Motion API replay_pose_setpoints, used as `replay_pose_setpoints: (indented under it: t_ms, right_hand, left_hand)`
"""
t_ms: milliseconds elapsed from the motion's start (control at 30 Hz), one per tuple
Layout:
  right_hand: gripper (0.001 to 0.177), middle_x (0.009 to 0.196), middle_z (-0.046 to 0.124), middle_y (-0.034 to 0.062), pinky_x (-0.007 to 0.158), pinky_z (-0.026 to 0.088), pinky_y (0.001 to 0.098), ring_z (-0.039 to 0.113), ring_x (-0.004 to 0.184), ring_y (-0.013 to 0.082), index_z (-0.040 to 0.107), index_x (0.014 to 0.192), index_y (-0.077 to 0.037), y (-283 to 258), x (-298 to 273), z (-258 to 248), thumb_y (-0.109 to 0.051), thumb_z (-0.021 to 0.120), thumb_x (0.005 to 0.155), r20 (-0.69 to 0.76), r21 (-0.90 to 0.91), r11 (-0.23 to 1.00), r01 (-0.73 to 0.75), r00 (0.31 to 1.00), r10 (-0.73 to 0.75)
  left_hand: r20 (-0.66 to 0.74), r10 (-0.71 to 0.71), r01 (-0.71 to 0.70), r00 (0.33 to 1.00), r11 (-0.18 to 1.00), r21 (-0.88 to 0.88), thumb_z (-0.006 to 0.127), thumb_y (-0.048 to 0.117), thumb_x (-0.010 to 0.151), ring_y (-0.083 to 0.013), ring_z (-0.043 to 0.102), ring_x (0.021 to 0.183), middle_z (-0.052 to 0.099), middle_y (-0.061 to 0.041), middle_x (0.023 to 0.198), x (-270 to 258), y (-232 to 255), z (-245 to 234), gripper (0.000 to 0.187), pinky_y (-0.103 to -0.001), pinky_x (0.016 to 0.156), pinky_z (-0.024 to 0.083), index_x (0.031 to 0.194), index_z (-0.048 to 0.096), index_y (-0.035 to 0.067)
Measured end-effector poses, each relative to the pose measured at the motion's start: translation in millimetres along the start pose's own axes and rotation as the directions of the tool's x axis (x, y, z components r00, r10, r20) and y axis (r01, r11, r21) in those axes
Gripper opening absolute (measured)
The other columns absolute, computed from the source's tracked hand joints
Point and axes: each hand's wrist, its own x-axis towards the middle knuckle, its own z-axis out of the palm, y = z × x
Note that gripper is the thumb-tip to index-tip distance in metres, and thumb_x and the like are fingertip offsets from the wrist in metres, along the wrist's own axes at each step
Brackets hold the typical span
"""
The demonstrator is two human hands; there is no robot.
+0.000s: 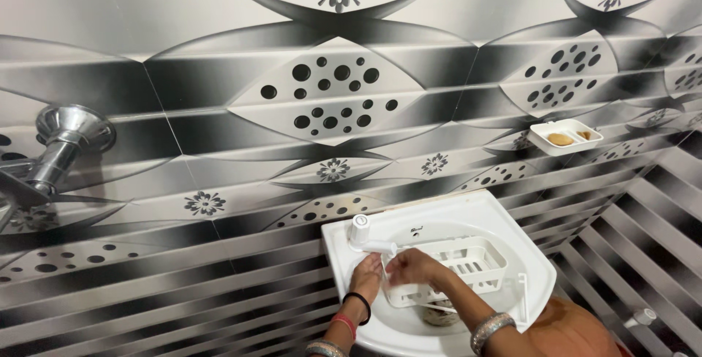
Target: The person scrubs a white plastic ice tray with a cloth under running water in a sink, rinses it, and places it on the sink edge. They then pick up small foil-wrapped packets from the floor and place them into the tray.
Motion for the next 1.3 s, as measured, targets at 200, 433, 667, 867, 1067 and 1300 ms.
replay_pose_setpoints:
  t_ms: [200, 433, 667, 867, 1067, 1300]
  right_hand:
    - [0.027, 0.085, 0.078, 0.0018, 0.077, 0.057, 0.0326, 0.071, 0.082, 0.0167, 0.081, 0.098, -0.007, 3.4, -22.6, -19.1, -0.007, 0.086, 0.071, 0.047, -0.236, 0.969, 0.069, 0.997, -0.059]
    - [0.018, 0.096, 0.078, 0.0063, 0.085, 0.055, 0.0323, 0.069, 0.09, 0.0158, 0.076, 0.103, -0.008, 8.2, -31.2, -43.0, -0.017, 0.063, 0.095, -0.074, 0.009, 0.972, 0.233, 0.97, -0.232]
    - [0.022, 0.108, 0.075, 0.0112, 0.091, 0.053, 0.037, 0.071, 0.101, 0.025, 0.071, 0.113, -0.012, -6.9, -42.1, -38.4, -0.019, 0.068, 0.092, -0.036, -0.376, 0.906, 0.195, 0.974, -0.225]
    - [0.033, 0.106, 0.077, 0.0094, 0.092, 0.054, 0.0358, 0.071, 0.101, 0.0221, 0.074, 0.114, -0.012, -4.1, -51.5, -62.8, -0.007, 0.066, 0.083, 0.025, -0.361, 0.907, 0.217, 0.974, -0.223]
    - [0.025, 0.097, 0.076, 0.0049, 0.092, 0.051, 0.0323, 0.066, 0.099, 0.0178, 0.075, 0.106, -0.008, -2.6, -75.4, -115.7, -0.008, 0.071, 0.081, 0.088, -0.158, 0.968, 0.197, 0.979, -0.185]
    - [0.033, 0.097, 0.07, 0.0123, 0.089, 0.048, 0.0385, 0.061, 0.095, 0.0262, 0.069, 0.106, 0.009, 13.2, -94.1, -151.6, -0.005, 0.062, 0.078, -0.42, 0.368, 0.878, 0.307, 0.897, -0.138]
  left_hand:
    - [-0.094, -0.024, 0.046, 0.995, 0.972, 0.229, 0.048, 0.006, 0.101, -0.0188, 0.054, 0.14, 0.057, -0.007, 0.152, -42.5, 46.2, 20.1, 0.048, -0.031, 0.115, 0.042, 0.149, 0.049, 0.008]
    - [-0.148, -0.139, 0.198, 0.979, 0.821, 0.536, 0.048, 0.028, 0.107, -0.0232, 0.066, 0.114, 0.07, -0.01, 0.125, -68.6, 69.4, 40.5, 0.037, -0.035, 0.101, 0.05, 0.135, 0.064, 0.009]
    - [-0.044, -0.123, 0.129, 0.991, 0.979, 0.158, 0.05, 0.019, 0.102, -0.0222, 0.075, 0.1, 0.071, -0.015, 0.118, -35.3, 40.0, 20.4, 0.036, -0.03, 0.086, 0.063, 0.125, 0.066, -0.005]
    - [-0.11, -0.016, 0.065, 0.994, 0.883, 0.464, 0.064, 0.023, 0.095, -0.0253, 0.08, 0.086, 0.08, -0.017, 0.117, -70.6, 104.9, 33.2, 0.029, -0.031, 0.077, 0.059, 0.111, 0.071, 0.0]
    - [-0.48, 0.359, 0.1, 0.801, 0.71, 0.697, 0.079, 0.027, 0.086, -0.0291, 0.068, 0.108, 0.068, -0.011, 0.112, -109.4, 180.5, 73.2, 0.04, -0.04, 0.093, 0.054, 0.113, 0.06, 0.006]
    - [-0.52, 0.426, 0.091, 0.74, 0.703, 0.705, 0.085, 0.013, 0.078, -0.0335, 0.051, 0.127, 0.049, -0.013, 0.134, -102.7, 192.7, 85.0, 0.053, -0.043, 0.101, 0.053, 0.121, 0.055, 0.009]
